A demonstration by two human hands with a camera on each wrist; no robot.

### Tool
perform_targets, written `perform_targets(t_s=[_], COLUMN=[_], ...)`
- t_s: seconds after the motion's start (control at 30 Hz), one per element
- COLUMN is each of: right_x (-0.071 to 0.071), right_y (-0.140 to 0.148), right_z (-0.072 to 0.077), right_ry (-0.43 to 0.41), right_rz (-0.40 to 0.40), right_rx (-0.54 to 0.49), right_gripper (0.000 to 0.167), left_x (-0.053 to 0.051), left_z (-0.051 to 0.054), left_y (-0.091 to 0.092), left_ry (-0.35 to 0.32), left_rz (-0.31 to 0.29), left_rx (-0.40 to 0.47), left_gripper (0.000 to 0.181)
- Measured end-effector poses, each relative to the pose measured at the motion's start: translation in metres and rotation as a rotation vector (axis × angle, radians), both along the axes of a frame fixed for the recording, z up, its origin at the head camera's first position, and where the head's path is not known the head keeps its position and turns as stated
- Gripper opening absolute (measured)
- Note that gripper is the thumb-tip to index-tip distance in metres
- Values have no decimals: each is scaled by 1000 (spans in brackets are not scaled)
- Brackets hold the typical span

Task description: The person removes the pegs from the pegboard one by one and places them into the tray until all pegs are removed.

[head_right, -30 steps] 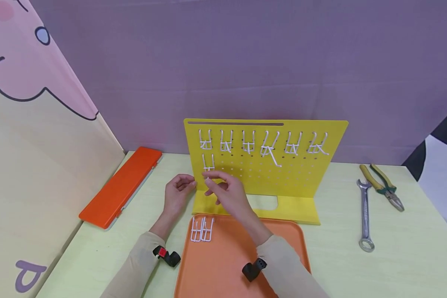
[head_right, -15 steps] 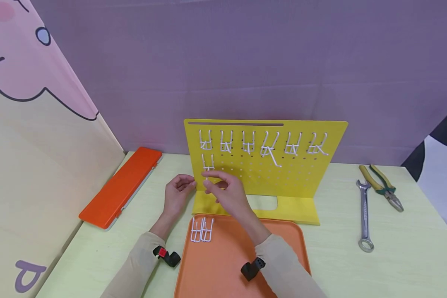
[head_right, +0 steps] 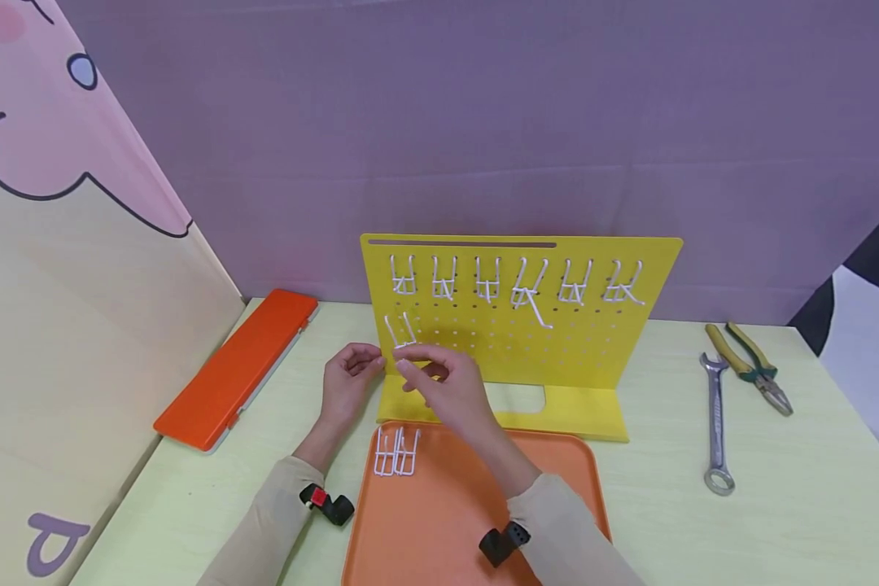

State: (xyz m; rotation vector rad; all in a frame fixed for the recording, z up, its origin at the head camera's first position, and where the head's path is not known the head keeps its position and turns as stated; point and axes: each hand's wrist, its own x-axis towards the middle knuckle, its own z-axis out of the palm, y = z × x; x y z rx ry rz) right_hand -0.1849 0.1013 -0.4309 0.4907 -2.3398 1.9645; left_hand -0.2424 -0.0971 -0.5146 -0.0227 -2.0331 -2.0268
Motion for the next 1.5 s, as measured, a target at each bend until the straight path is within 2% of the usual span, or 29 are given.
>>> perform_targets(t_s=[0.23, 0.5, 0.8, 1.2, 1.5], right_x=[10, 22, 30, 45, 51], right_y=[5, 14, 26, 36, 41], right_z=[4, 3, -1, -7, -9], right_ry=[14, -13, -19, -101, -204], right_rz=[-32, -69, -2, 43, 61], right_rx=[-11, 14, 52, 127, 153], right_gripper=[20, 18, 8, 12, 16], left_x=[-1, 0, 0, 1, -1], left_z=[-1, 2, 2, 1, -1], left_y=[0, 1, 1, 0, -1], left_ry=[-14, -25, -19, -17, -11], left_rz=[5, 2, -4, 0, -5], left_rx=[-1, -5, -9, 4, 15], left_gripper=[8, 10, 10, 8, 9])
